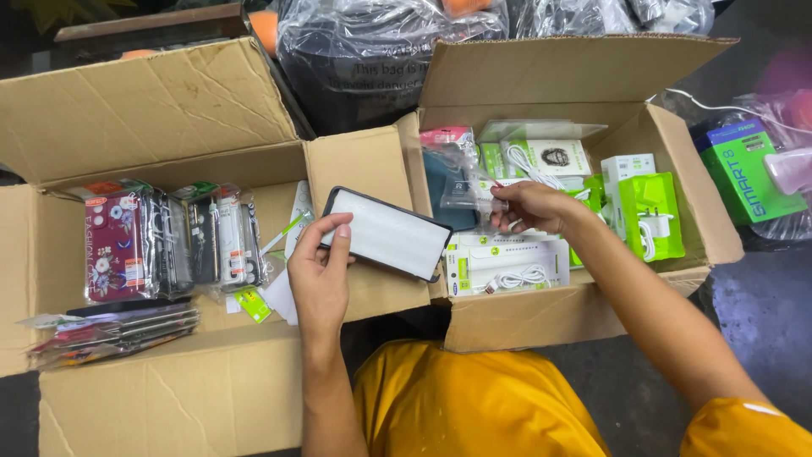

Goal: Unpacking and organizing mobile phone chargers, cables, and cases from cardboard boxes.

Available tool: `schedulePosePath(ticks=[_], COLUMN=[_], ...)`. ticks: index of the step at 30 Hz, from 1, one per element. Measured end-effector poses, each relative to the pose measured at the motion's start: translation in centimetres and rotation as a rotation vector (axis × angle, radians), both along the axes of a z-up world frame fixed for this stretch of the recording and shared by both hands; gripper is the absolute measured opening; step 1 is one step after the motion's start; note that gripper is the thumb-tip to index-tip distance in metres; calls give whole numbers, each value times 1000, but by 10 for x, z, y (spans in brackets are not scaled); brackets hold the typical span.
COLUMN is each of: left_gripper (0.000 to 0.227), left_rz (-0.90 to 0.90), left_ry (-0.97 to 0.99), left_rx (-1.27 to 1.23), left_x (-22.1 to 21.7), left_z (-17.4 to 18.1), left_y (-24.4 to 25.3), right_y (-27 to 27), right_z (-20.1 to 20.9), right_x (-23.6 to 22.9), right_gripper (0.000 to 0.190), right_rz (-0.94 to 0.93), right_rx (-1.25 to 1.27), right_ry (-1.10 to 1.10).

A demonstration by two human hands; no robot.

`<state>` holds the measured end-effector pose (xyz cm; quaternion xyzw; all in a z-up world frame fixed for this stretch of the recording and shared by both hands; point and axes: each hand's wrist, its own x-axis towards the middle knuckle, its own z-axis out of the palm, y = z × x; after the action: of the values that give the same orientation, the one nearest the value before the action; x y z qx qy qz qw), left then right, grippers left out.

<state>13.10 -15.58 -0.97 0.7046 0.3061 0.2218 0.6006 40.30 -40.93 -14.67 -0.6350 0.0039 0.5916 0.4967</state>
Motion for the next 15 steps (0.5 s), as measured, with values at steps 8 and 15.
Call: schedulePosePath(ticks=[8, 15], left_gripper=[22, 21], left_rz=[-22, -34], left_ry=[-45, -23], left_rx=[-77, -72], left_x=[-2, 1], left_z=[-7, -14], left_y=[-1, -3], right_y=[-11, 9], right_z=[-63, -40], right_x=[14, 0], right_gripper=[41, 49], right_rz=[3, 301], right_rx=[-21, -189], right_ry=[304, -137])
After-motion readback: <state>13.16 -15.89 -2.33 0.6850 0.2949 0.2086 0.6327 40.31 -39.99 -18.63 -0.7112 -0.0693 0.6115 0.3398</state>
